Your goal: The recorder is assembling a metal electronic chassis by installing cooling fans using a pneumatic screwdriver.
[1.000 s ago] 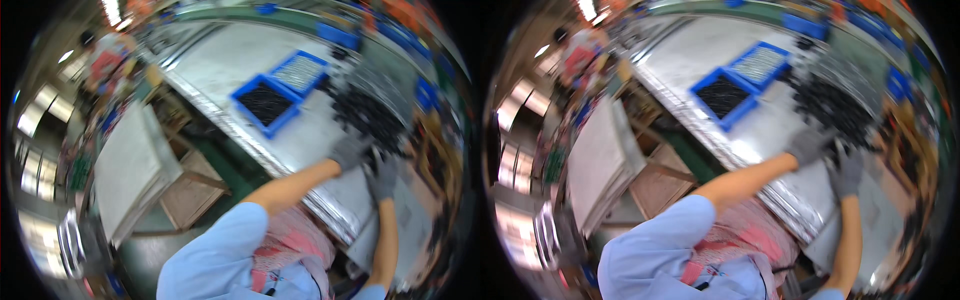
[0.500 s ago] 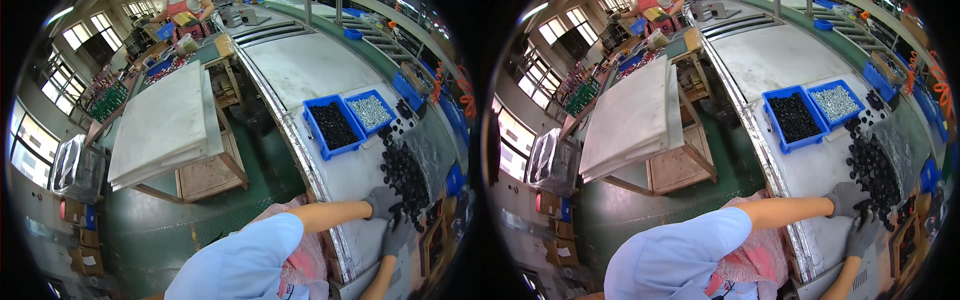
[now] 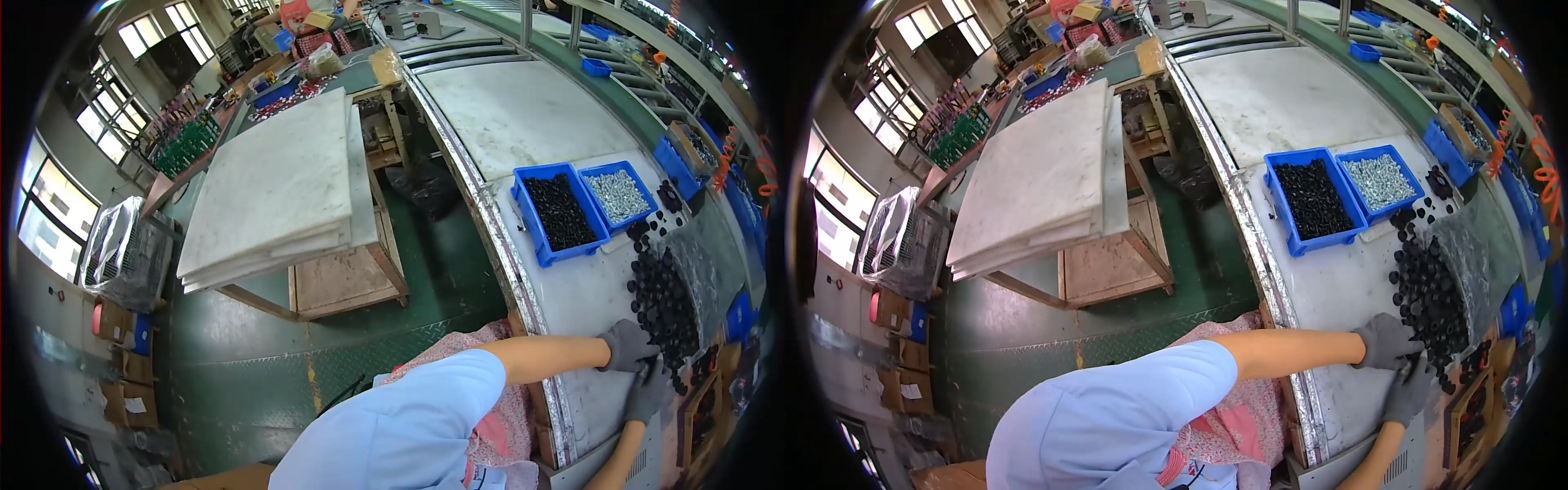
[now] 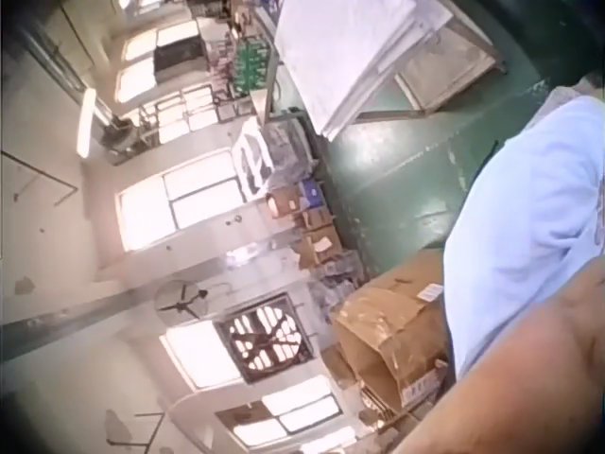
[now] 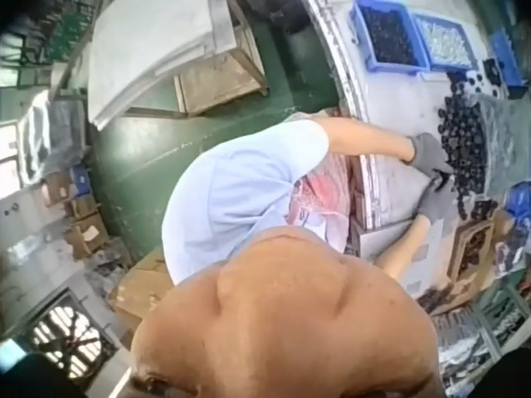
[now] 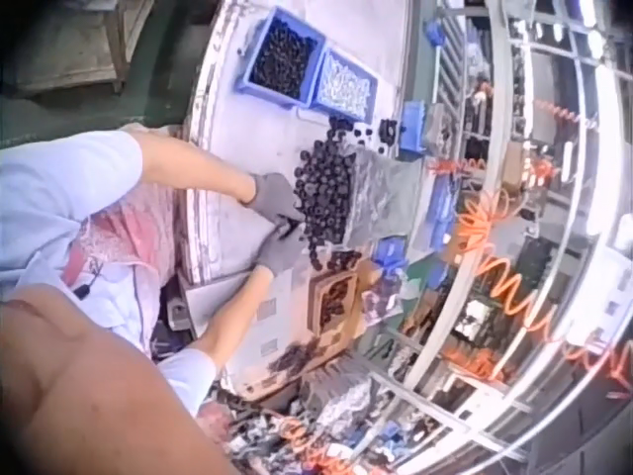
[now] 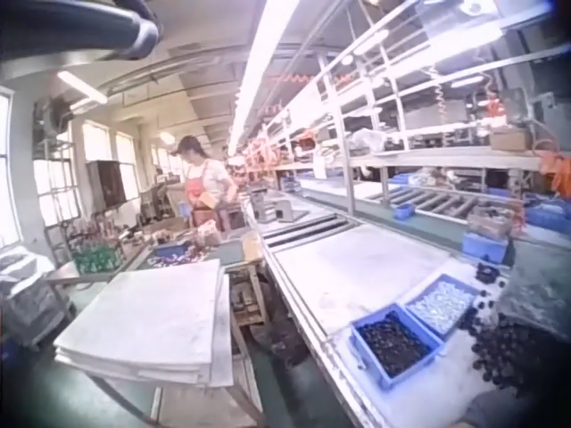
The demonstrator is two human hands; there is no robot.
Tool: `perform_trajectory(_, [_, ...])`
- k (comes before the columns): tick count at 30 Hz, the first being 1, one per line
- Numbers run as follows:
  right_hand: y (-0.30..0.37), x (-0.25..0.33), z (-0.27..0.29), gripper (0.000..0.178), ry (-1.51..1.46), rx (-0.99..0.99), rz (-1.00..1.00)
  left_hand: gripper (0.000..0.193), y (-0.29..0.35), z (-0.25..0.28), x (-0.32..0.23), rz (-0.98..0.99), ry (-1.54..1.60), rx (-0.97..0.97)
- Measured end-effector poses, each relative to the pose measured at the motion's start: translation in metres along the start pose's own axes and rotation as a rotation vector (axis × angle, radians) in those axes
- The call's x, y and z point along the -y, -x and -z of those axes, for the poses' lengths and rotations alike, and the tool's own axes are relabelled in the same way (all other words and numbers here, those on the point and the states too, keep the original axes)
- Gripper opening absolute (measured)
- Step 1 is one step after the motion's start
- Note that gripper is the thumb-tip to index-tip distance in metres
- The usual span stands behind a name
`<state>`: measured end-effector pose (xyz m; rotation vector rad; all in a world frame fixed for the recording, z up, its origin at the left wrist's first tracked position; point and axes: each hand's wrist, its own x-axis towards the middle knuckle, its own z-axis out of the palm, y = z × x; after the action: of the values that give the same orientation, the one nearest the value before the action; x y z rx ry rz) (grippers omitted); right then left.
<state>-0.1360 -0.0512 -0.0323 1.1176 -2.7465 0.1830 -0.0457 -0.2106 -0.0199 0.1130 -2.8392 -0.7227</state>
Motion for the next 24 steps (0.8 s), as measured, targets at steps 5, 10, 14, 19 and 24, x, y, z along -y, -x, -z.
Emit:
perform_trajectory(5, [-0.002, 0.003, -0.002, 0.049, -0.027, 0.003, -0.05, 0.045, 0.002, -0.003, -0.003, -0.055, -0.099, -0.119])
perform_trajectory(10, [-0.005, -0.001, -0.004, 0.051, 0.007, 0.038, -0.035, 0.04, -0.001, -0.001, -0.003, -0.011, -0.067, -0.077])
perform_trajectory(14, [-0.004, 0.001, -0.004, 0.046, -0.016, 0.01, -0.008, 0.035, 0.001, 0.0, -0.001, 0.017, -0.028, -0.067])
perform_trajectory(19, [-0.008, -0.002, -0.008, 0.039, -0.079, 0.025, -0.036, 0.036, 0.003, 0.005, -0.004, 0.086, 0.061, -0.1])
perform_trajectory(24, [-0.006, 0.009, -0.004, 0.039, -0.013, -0.026, -0.131, 0.038, 0.003, 0.009, -0.003, 0.081, 0.067, -0.065])
